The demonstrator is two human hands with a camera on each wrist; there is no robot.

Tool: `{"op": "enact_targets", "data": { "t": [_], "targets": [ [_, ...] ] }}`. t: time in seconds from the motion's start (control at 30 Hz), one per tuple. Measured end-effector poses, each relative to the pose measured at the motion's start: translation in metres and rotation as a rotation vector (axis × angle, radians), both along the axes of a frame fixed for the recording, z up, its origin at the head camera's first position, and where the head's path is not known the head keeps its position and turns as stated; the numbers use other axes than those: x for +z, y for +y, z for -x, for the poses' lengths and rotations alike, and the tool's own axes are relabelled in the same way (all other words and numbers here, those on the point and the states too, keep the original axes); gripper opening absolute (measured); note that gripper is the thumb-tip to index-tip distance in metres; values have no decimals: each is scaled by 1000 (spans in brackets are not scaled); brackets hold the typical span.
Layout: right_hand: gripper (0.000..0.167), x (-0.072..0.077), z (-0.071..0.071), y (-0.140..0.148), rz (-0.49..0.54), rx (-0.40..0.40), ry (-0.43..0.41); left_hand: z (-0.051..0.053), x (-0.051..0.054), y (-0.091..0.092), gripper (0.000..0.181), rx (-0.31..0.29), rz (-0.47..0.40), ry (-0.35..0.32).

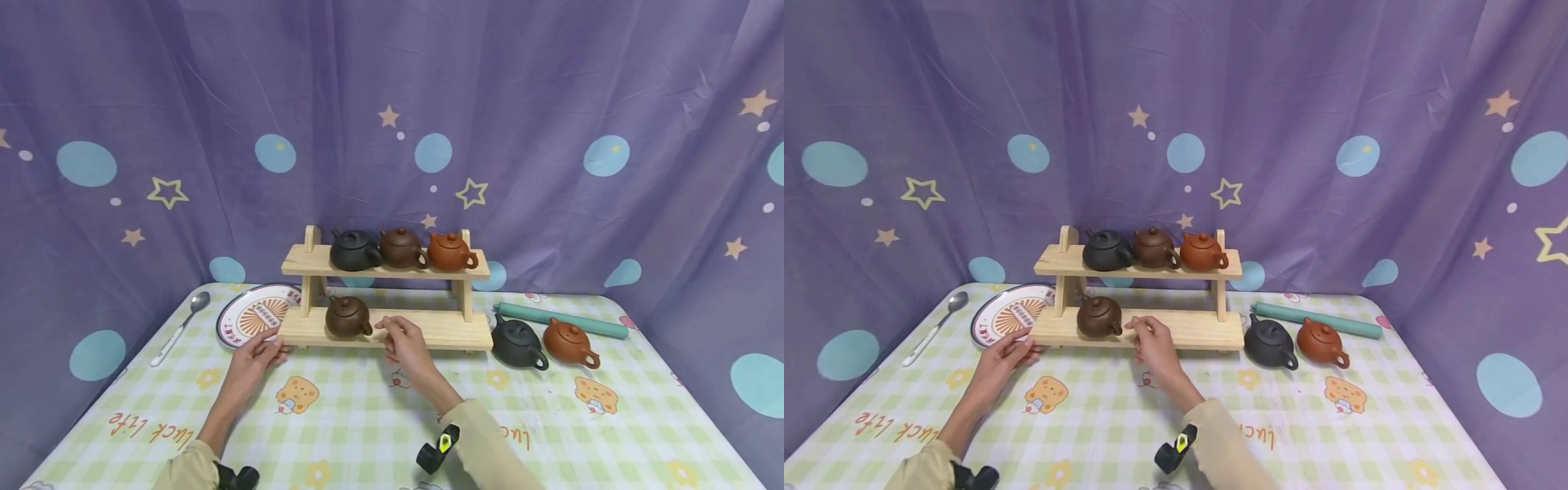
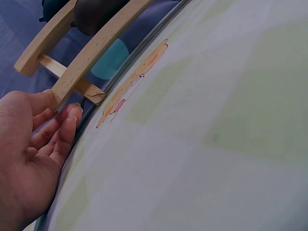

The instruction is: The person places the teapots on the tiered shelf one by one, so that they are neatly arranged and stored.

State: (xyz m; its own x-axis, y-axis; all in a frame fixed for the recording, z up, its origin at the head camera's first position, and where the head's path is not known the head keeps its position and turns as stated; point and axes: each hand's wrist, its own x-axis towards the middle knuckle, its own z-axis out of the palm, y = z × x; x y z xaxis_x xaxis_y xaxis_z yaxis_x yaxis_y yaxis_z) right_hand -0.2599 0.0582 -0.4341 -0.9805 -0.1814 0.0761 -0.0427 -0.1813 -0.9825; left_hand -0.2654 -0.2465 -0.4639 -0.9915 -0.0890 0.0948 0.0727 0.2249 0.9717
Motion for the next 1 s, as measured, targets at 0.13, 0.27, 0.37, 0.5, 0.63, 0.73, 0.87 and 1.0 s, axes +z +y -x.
{"op": "enact_targets", "data": {
  "t": [0.13, 0.27, 0.37, 0.5, 0.63, 0.73, 0.87, 1.0],
  "targets": [
    [33, 0, -3, 7, -14, -3, -1, 1, -1, 1, 45, 2, 0, 4],
    [32, 1, -7, 14, -14, -2, 6, 2, -3, 1, 45, 5, 15, 8],
    [31, 1, -10, 20, -6, 4, 11, 3, -3, 1, 44, 8, 20, 6],
    [32, 2, -13, 29, -19, 0, 14, 3, -3, 1, 45, 7, 13, 0],
    [32, 2, -17, 39, -48, -20, 11, 2, -1, 0, 46, 2, 13, -5],
    [30, 2, -18, 47, -52, -38, -2, 1, 0, -1, 47, -1, 16, -11],
    [29, 2, -21, 57, -52, -57, -11, 1, 1, -1, 48, 2, 13, -27],
    [29, 1, -25, 66, -61, -65, -15, 1, 0, -1, 47, 8, 17, -36]
  ]
}}
